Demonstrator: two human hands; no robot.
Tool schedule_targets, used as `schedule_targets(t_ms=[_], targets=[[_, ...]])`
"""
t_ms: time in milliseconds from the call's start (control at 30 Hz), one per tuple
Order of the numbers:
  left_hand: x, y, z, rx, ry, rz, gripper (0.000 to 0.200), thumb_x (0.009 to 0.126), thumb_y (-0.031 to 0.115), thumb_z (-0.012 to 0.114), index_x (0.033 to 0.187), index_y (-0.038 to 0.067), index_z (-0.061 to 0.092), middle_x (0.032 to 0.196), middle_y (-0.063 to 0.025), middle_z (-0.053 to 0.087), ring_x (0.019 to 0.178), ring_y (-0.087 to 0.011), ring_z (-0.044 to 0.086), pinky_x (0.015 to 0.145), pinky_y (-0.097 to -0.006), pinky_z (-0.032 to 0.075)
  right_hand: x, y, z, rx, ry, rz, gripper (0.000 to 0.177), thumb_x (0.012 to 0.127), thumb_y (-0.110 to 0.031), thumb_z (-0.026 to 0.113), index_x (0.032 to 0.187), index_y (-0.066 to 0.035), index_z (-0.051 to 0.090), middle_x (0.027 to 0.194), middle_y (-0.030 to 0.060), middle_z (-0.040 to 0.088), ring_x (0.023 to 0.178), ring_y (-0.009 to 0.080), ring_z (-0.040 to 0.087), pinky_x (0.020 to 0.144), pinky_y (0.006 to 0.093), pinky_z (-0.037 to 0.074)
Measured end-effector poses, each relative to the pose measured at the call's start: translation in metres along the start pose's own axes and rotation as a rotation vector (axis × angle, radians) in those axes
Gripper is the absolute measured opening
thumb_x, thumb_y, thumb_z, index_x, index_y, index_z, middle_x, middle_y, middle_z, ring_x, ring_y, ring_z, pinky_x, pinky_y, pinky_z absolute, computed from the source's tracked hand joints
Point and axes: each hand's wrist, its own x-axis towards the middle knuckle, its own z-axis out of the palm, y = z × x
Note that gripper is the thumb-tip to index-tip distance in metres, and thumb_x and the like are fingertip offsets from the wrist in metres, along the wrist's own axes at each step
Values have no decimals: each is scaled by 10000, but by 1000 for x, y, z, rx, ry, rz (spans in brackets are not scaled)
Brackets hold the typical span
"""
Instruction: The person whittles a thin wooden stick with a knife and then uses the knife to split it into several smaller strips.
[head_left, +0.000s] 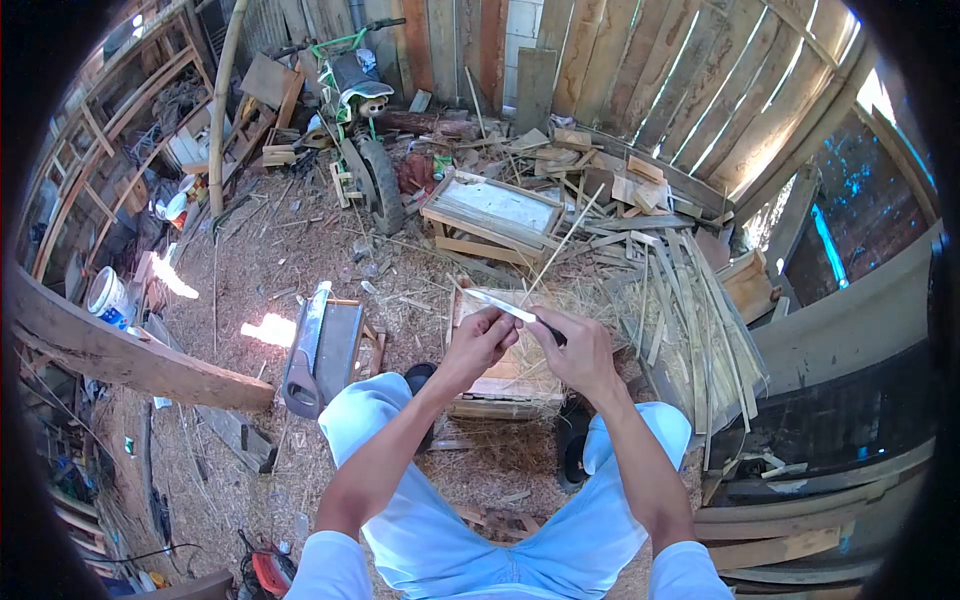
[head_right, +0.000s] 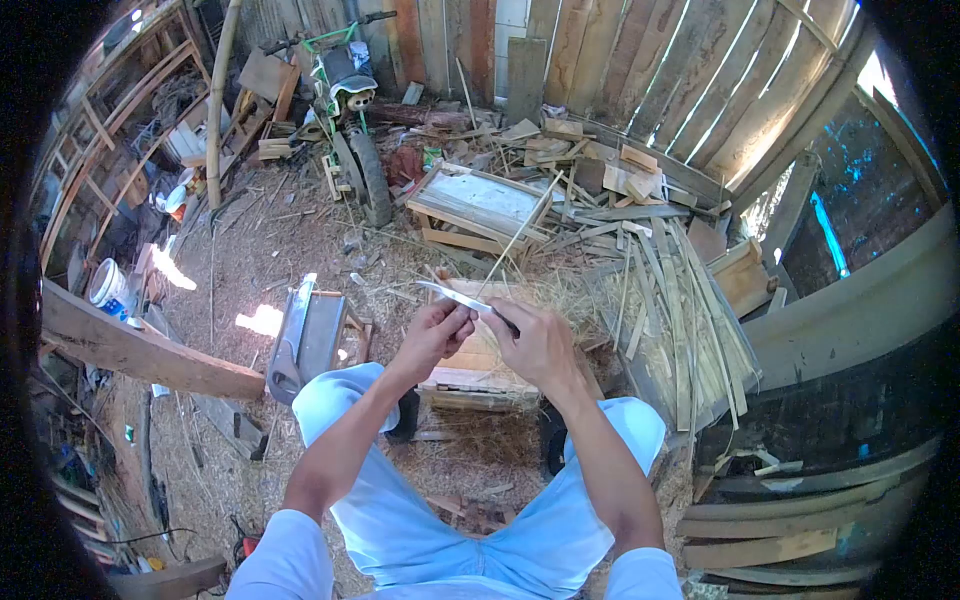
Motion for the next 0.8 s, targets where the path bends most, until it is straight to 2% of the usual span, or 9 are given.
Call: schedule_targets(t_ms=[100,233,300,633,700,800], targets=[[-5,5,2,-72,-51,-52,187,974,253,495,975,74,552,653,65,435,473,-8,289,412,-178,190,3,3,-3,-26,38,-64,230,839,-272,656,984,-98,697,832,123,678,667,290,649,578,357,504],[-5,11,1,-138,-92,-55,192,976,268,490,942,84,533,631,74,388,465,-7,246,405,-182,165,5,4,-7,-76,43,-40,233,831,-278,666,966,-91,700,825,117,679,656,289,649,570,357,503],[-6,12,-1,-155,-128,-44,197,979,272,484,930,87,528,625,76,376,465,-8,237,404,-182,161,12,12,-12,-115,159,-11,230,825,-281,674,951,-91,705,831,105,684,653,280,651,564,346,503],[-10,8,-6,-123,-123,-52,193,991,253,463,917,87,527,613,83,355,467,-5,232,398,-180,160,15,21,-13,-130,155,-66,244,835,-296,659,959,-91,708,827,116,685,679,282,660,577,344,507],[-15,5,-9,-123,-125,-59,193,990,251,466,914,85,529,613,83,355,470,-4,233,400,-180,162,18,30,-19,-138,172,128,259,834,-315,651,965,-100,710,810,121,683,679,291,659,586,352,506],[-16,7,-9,-79,-124,-65,205,990,254,468,906,79,533,615,82,357,476,-3,236,401,-182,166,19,43,-22,-205,246,131,260,840,-326,635,961,-110,713,783,134,676,666,303,656,593,366,504]])
